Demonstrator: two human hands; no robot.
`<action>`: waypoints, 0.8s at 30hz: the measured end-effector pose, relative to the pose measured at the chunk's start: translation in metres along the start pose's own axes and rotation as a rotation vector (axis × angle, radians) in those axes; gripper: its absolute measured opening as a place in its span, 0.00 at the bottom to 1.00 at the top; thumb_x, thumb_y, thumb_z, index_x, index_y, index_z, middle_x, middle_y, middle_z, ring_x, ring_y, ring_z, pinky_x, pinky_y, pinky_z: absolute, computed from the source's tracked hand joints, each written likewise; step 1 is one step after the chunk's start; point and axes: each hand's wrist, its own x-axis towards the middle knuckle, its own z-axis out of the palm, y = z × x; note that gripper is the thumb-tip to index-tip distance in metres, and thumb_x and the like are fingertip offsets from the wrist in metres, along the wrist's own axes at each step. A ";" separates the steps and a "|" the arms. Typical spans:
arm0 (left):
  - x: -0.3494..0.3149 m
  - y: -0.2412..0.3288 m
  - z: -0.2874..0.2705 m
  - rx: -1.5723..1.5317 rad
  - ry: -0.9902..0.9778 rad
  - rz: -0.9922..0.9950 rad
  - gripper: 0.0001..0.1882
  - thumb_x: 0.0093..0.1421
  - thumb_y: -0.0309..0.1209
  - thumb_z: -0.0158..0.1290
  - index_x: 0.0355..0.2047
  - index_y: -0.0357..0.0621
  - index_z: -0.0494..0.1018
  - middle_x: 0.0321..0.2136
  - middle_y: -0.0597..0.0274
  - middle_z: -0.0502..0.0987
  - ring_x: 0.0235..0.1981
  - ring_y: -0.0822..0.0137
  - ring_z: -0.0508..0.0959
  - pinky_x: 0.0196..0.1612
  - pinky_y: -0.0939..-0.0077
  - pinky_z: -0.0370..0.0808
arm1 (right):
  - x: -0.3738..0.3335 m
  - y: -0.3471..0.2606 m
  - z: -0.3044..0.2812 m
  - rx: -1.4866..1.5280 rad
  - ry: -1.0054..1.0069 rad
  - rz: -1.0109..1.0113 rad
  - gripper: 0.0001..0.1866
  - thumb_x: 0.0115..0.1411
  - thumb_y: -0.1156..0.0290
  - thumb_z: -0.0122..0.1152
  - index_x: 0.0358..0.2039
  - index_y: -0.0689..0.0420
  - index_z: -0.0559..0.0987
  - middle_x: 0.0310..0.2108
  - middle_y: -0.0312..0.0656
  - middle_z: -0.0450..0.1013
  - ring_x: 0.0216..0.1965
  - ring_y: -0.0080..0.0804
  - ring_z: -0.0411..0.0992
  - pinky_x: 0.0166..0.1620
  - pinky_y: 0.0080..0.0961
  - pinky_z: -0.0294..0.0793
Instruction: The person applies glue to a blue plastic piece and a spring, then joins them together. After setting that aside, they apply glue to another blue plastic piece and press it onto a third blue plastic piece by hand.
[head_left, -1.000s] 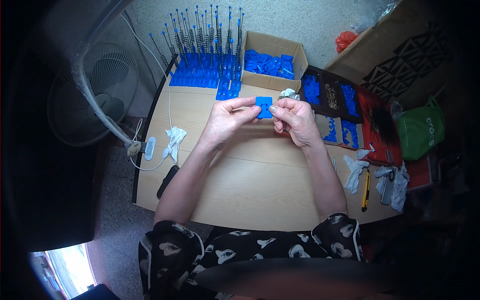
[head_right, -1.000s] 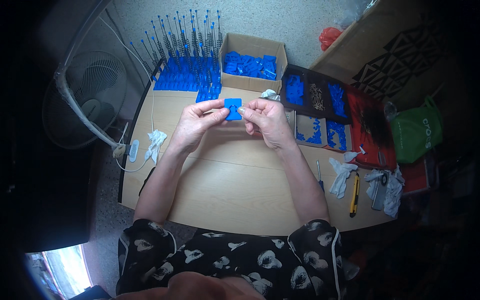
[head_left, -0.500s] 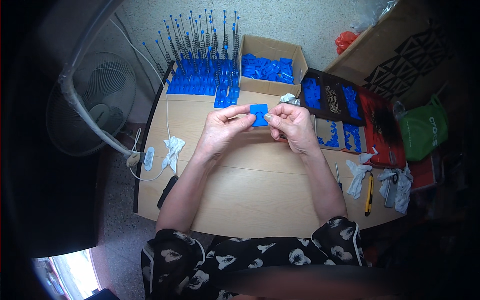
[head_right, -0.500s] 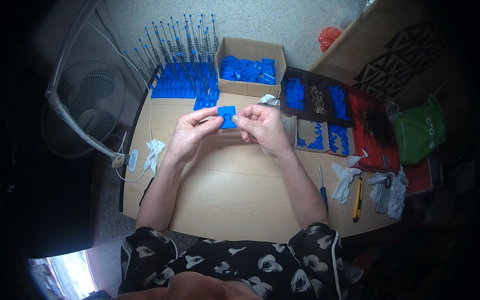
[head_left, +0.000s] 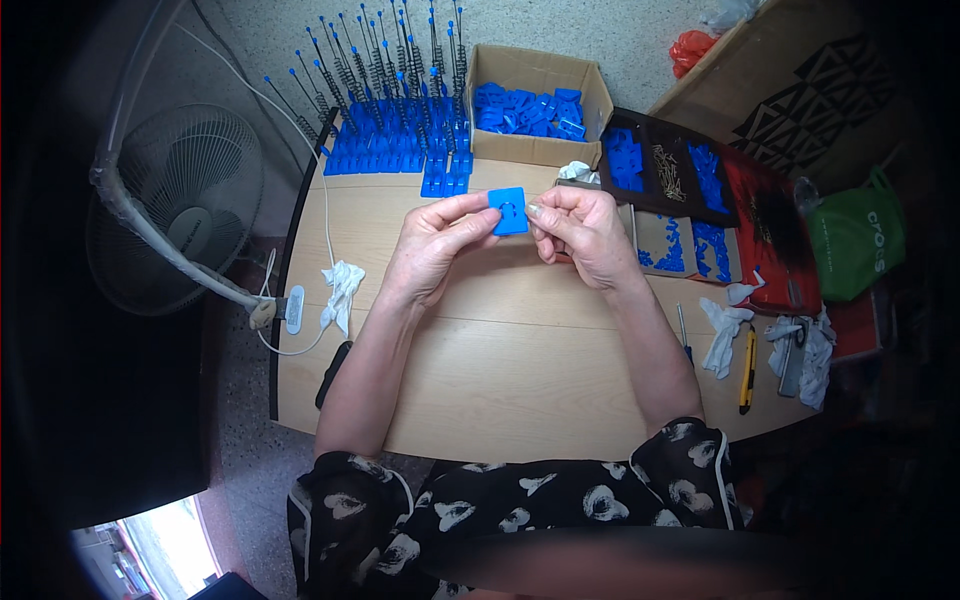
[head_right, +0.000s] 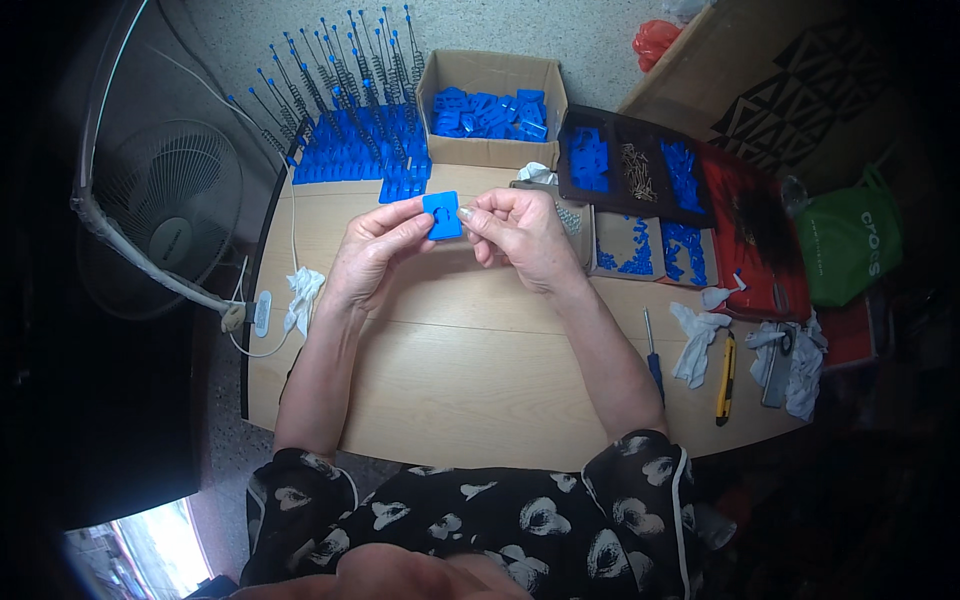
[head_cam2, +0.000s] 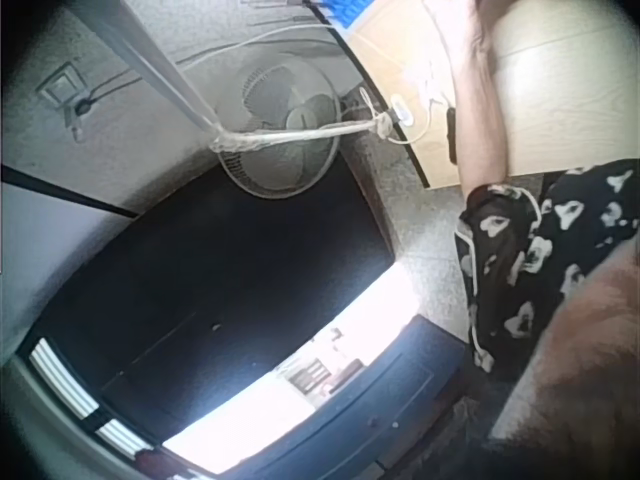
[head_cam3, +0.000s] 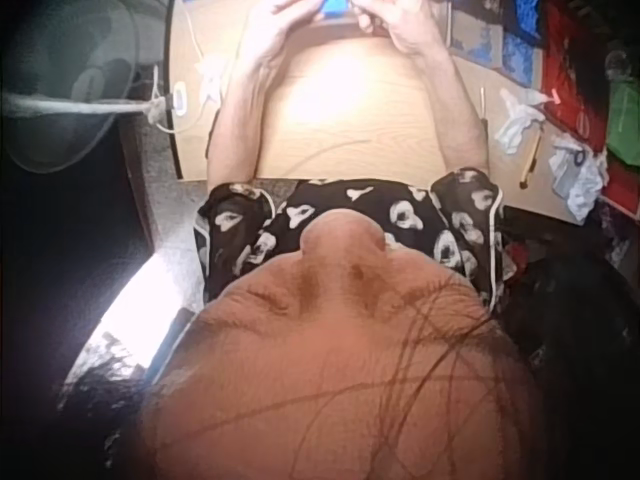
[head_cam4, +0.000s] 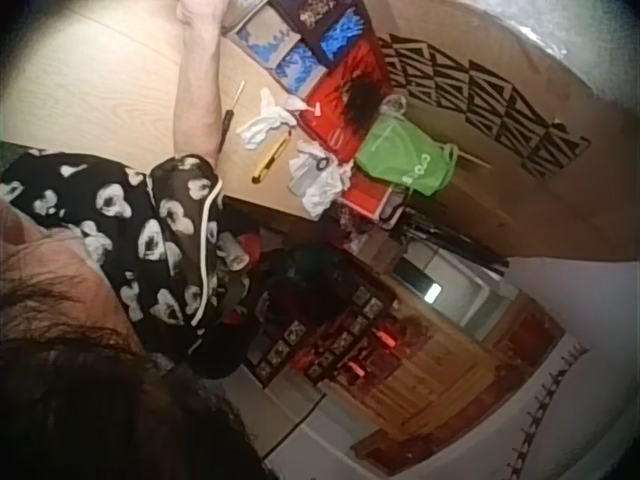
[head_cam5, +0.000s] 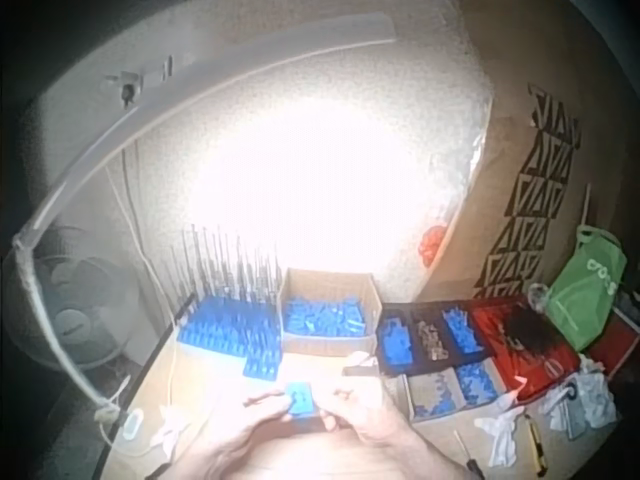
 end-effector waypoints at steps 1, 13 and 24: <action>0.000 -0.001 0.000 0.000 0.001 -0.003 0.14 0.63 0.27 0.57 0.49 0.37 0.77 0.41 0.59 0.81 0.40 0.75 0.80 0.44 0.81 0.80 | 0.001 0.003 -0.001 -0.010 -0.009 -0.012 0.07 0.64 0.71 0.61 0.34 0.63 0.79 0.23 0.34 0.74 0.20 0.14 0.71 0.22 0.11 0.71; 0.000 -0.002 0.000 0.029 0.023 -0.014 0.14 0.63 0.26 0.58 0.49 0.38 0.78 0.41 0.59 0.82 0.39 0.75 0.80 0.44 0.82 0.80 | 0.002 0.006 -0.001 -0.047 0.019 0.006 0.09 0.61 0.69 0.67 0.32 0.62 0.80 0.22 0.33 0.74 0.19 0.14 0.70 0.21 0.12 0.69; -0.001 -0.001 0.001 0.013 0.033 -0.020 0.14 0.61 0.27 0.60 0.47 0.37 0.79 0.40 0.59 0.82 0.39 0.74 0.81 0.43 0.81 0.80 | 0.002 0.005 0.003 -0.051 0.055 0.032 0.06 0.60 0.73 0.67 0.32 0.62 0.79 0.20 0.35 0.74 0.17 0.14 0.69 0.19 0.10 0.65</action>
